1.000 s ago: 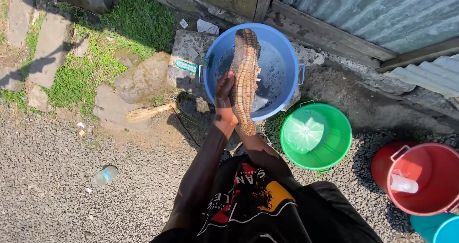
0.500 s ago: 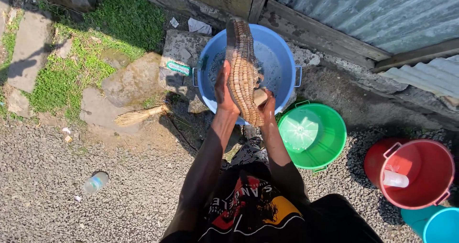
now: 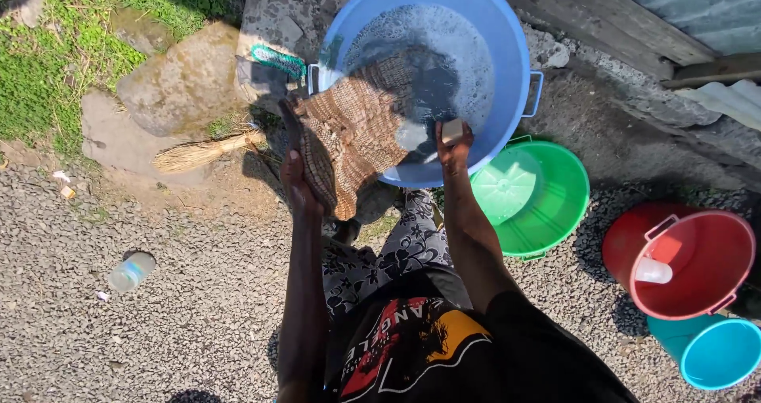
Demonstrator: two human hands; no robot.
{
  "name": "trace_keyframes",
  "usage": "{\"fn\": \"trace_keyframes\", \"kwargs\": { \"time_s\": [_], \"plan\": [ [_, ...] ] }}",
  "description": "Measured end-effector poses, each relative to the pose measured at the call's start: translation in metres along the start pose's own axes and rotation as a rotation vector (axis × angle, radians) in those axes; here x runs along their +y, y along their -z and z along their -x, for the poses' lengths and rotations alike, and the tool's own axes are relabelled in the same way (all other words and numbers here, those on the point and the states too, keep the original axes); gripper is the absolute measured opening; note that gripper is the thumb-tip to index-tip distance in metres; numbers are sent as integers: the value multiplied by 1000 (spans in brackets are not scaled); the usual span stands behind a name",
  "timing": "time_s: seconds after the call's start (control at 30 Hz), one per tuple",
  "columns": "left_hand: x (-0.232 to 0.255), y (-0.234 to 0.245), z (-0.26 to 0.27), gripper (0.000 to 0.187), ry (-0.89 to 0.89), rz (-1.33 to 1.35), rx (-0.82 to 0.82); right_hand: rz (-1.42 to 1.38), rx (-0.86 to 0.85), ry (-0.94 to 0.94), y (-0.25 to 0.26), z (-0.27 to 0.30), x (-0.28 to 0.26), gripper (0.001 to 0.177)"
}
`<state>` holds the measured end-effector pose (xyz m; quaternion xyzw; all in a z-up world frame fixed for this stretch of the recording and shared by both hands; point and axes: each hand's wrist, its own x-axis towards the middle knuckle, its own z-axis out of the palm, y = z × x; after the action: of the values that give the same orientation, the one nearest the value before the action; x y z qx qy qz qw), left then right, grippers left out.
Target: The recorder is washing woven baskets or rugs in a blue tub of soapy water using a brush and soap.
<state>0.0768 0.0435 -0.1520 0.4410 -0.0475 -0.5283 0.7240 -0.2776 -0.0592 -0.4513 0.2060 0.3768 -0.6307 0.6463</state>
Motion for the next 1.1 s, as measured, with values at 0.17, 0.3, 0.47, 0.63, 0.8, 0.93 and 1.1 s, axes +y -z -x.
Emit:
{"fn": "trace_keyframes", "kwargs": {
  "time_s": [0.17, 0.3, 0.47, 0.63, 0.8, 0.93, 1.1],
  "plan": [
    [32, 16, 36, 50, -71, -155, 43, 82, -159, 121, 59, -30, 16, 39],
    [32, 32, 48, 48, 146, -249, 269, 480, -444, 212, -2, 10, 83, 43],
    [2, 70, 80, 46, 458, 89, 359, 1000, -780, 328, -64, 110, 132, 51],
    [29, 1, 89, 54, 339, 30, 448, 1394, -1087, 443, -103, 95, 155, 59],
    [36, -1, 87, 62, 191, -98, 270, 2250, -665, 535, -95, 11, 172, 39],
    [30, 8, 91, 63, 181, -180, 268, 2173, -556, 910, -57, 5, 183, 41],
    [32, -2, 86, 58, 210, -294, 413, 2799, -1099, 504, 58, -104, 168, 30]
  ]
}}
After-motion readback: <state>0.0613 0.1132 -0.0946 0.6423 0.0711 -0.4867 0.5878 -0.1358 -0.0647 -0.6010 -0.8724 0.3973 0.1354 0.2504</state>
